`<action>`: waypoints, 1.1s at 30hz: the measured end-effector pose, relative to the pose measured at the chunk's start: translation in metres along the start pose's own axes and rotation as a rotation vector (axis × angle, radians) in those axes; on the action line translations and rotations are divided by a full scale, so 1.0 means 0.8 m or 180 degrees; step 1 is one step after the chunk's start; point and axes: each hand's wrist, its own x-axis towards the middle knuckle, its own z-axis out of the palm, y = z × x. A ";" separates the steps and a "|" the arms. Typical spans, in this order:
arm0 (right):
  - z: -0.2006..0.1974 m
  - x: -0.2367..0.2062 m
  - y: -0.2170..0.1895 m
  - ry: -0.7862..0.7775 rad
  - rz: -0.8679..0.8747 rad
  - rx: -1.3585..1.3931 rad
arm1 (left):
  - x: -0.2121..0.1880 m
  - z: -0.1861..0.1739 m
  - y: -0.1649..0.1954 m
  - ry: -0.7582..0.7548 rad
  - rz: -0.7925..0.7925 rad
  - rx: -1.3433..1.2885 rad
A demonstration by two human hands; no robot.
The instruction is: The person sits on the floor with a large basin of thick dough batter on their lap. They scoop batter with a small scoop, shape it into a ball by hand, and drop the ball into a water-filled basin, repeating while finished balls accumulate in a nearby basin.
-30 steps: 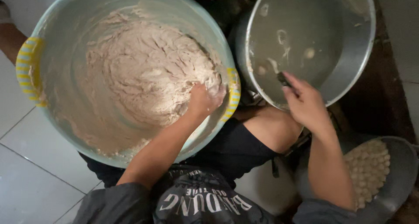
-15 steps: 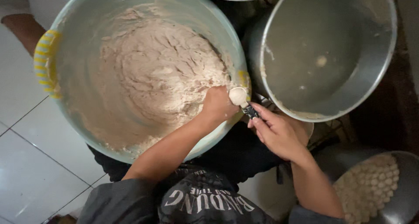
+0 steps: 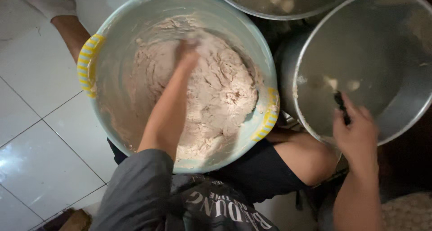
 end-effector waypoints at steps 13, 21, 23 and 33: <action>0.049 -0.069 -0.078 0.0479 0.0142 0.1130 | -0.151 0.022 0.053 -0.1033 0.1906 0.0479; 0.139 -0.104 -0.129 0.0025 -0.0209 0.2243 | 0.039 -0.104 -0.095 -0.1077 0.1827 0.1747; 0.163 -0.105 -0.134 -0.0088 -0.0298 0.2386 | 0.007 -0.115 -0.149 -0.1107 0.1988 0.1784; 0.134 -0.088 -0.127 -0.0040 0.0172 0.2591 | -0.293 0.005 -0.185 -0.1962 0.0520 0.0832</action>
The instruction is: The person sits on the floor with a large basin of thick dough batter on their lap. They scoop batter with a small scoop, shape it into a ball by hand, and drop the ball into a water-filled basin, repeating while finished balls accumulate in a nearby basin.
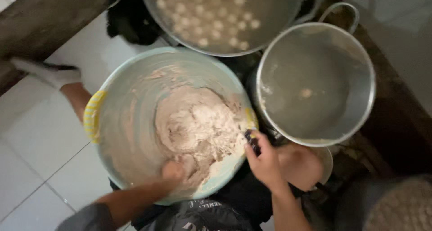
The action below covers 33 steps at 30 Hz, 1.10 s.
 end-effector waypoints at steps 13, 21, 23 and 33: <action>-0.164 0.095 -0.042 0.0311 0.0080 -0.3466 | 0.084 -0.051 0.185 0.2138 0.3396 0.0041; -0.140 0.037 -0.052 -0.0380 0.0883 -0.0411 | 0.035 -0.141 0.295 0.1588 0.1899 -0.1710; -0.131 0.024 -0.052 -0.0758 0.0871 -0.0035 | 0.021 -0.150 0.301 0.1613 0.1789 -0.1803; -0.096 0.011 -0.056 -0.1103 0.0333 -0.0634 | 0.042 -0.124 0.310 0.1500 0.1431 -0.0779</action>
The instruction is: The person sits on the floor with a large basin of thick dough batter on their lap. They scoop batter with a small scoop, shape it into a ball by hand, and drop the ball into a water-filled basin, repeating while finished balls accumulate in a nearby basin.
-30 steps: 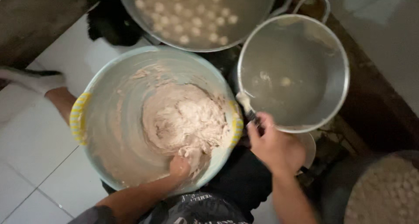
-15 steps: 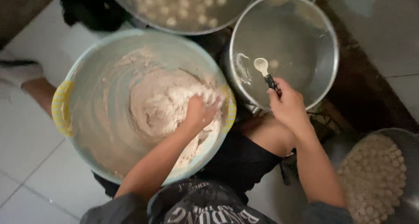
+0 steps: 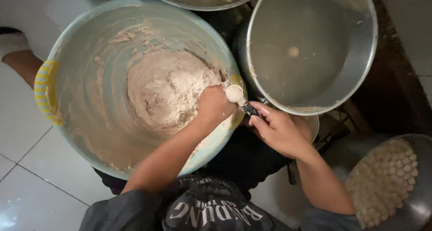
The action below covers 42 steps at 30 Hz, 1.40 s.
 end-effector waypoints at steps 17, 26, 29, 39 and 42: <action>-0.083 0.021 0.004 0.1191 -0.0073 -0.1174 | 0.002 0.024 -0.037 0.0776 0.0339 -0.0964; -0.114 0.044 0.040 0.1156 0.0321 -0.2558 | 0.072 0.066 -0.143 0.0312 0.0460 0.1167; -0.115 0.049 0.044 0.1109 0.0283 -0.2689 | 0.051 0.083 -0.140 0.0224 0.0612 0.0739; -0.064 0.000 0.017 0.0292 0.0700 0.0178 | 0.004 -0.014 0.000 0.0265 0.0185 -0.0919; -0.036 -0.010 0.003 0.0306 0.0312 -0.0517 | 0.000 -0.015 0.014 -0.0075 -0.0012 -0.1335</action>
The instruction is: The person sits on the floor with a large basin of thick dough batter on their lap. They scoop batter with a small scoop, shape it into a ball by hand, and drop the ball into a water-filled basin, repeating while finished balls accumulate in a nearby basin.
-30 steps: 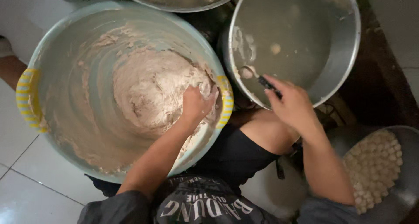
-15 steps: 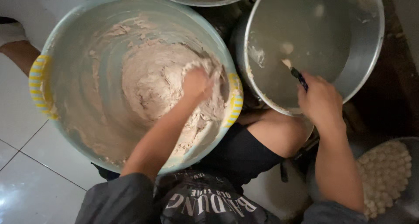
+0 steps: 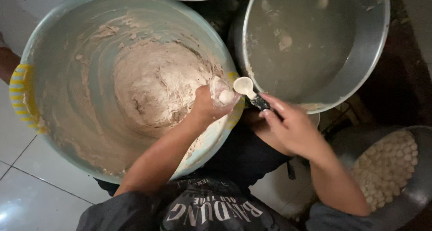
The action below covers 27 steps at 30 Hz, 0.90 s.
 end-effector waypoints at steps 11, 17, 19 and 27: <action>-0.008 0.014 0.005 -0.0366 0.0374 0.0537 | 0.012 0.018 -0.043 0.0614 0.0376 0.1354; -0.043 0.034 0.002 0.0603 -0.0530 -0.0855 | 0.010 0.024 -0.063 0.1113 0.0379 0.1199; -0.049 0.042 -0.001 0.0586 -0.0006 -0.1226 | 0.007 0.026 -0.059 0.1115 0.0515 0.0834; -0.010 0.010 -0.006 0.0175 -0.0351 -0.0307 | -0.003 0.025 -0.009 0.0559 0.0070 0.0215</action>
